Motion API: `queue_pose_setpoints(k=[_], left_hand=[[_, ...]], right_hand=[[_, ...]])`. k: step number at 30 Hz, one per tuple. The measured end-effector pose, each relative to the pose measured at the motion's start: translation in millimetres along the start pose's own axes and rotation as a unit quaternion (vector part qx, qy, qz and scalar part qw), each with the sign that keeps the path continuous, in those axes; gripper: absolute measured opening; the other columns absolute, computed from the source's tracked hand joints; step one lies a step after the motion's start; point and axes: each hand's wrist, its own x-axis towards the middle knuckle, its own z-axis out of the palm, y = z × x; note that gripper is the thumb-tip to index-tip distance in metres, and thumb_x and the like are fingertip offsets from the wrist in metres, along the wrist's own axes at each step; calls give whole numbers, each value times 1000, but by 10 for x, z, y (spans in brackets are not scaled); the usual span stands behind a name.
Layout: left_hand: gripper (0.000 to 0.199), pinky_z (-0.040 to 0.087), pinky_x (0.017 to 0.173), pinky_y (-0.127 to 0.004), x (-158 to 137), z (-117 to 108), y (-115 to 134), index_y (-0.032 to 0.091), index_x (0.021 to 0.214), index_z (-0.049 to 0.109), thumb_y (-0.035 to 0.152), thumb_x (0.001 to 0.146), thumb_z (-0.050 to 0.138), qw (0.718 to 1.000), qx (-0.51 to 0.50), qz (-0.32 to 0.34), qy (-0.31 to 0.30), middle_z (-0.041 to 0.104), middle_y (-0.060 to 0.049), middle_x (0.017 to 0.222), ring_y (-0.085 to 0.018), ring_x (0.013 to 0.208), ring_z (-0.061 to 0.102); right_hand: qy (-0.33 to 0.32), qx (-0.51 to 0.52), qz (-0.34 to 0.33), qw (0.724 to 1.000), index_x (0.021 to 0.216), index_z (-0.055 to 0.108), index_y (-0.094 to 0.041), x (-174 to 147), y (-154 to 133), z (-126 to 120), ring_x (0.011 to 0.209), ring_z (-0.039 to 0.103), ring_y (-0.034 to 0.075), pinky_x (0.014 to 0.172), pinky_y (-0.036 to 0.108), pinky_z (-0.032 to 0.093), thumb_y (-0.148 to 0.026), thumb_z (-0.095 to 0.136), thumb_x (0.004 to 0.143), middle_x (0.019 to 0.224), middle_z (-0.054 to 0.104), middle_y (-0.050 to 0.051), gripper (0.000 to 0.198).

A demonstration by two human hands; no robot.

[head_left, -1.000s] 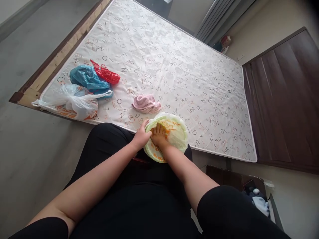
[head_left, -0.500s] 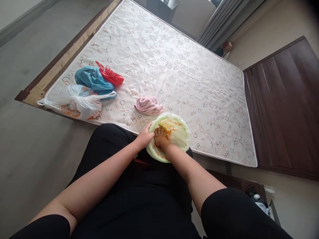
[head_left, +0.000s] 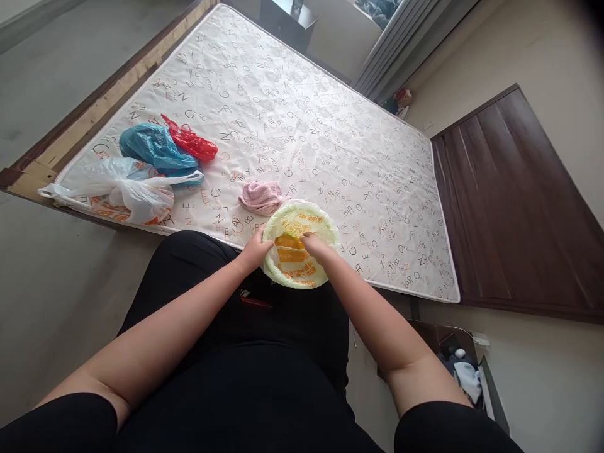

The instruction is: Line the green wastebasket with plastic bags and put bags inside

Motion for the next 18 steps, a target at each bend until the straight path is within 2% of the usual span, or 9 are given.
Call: queue_pose_setpoints(k=[3,6,8,10,12,13,16,17,18], left_hand=[[68,44,114,-49,-5,6,-1,20,141,58,20,73,62,1000,0,9,2,67,-9,131,-33,125,59],[65,46,111,-48,7,3,-33,18,137,60,21,72,61,1000,-20,-3,15,67,-9,128,-32,123,59],[63,50,106,-47,25,-7,-57,17,135,60,23,73,59,998,-43,-19,29,68,-10,125,-31,119,61],[61,52,102,-47,44,-22,-75,17,134,60,24,73,59,997,-54,-29,38,68,-11,123,-31,115,63],[62,53,101,-46,59,-35,-89,17,134,60,24,73,59,997,-51,-28,42,68,-11,123,-30,113,63],[62,53,101,-46,66,-39,-98,17,134,60,24,73,60,998,-48,-23,42,68,-11,123,-30,113,63],[59,54,98,-46,82,-46,-137,16,132,60,28,75,61,997,-61,-15,33,69,-12,120,-30,111,64],[57,54,97,-46,87,-47,-152,16,130,60,29,75,61,997,-69,-17,30,69,-12,119,-30,110,65],[55,54,96,-46,93,-46,-167,15,128,60,31,76,62,997,-76,-20,28,69,-12,117,-30,109,65]], right_hand=[[40,13,26,999,160,35,-11,-33,42,8,128,62,32,90,37,56,-36,24,103,153,53,21,63],[37,23,-1,999,156,43,-14,-94,-14,58,129,62,30,94,34,54,-37,30,103,151,56,16,59],[-1,-9,-52,999,148,54,-20,-159,-68,119,131,60,27,102,33,50,-39,36,104,149,60,10,52],[-61,-66,-86,992,140,62,-23,-226,-108,183,130,60,29,107,36,46,-44,47,101,143,65,8,46],[-87,-102,-83,987,145,58,-21,-282,-124,220,129,61,31,108,39,45,-48,55,98,141,65,11,54],[-67,-97,-70,991,152,50,-19,-305,-125,221,132,59,32,109,39,45,-51,53,99,145,62,14,62],[77,-28,-51,995,165,21,-12,-358,-122,160,144,47,32,112,39,44,-53,31,105,162,42,19,73],[109,-5,-59,992,164,22,-11,-368,-127,133,145,47,32,111,39,45,-51,28,105,162,41,19,71],[116,6,-75,990,162,30,-12,-373,-137,111,141,51,32,109,39,47,-47,28,106,159,46,18,66]])
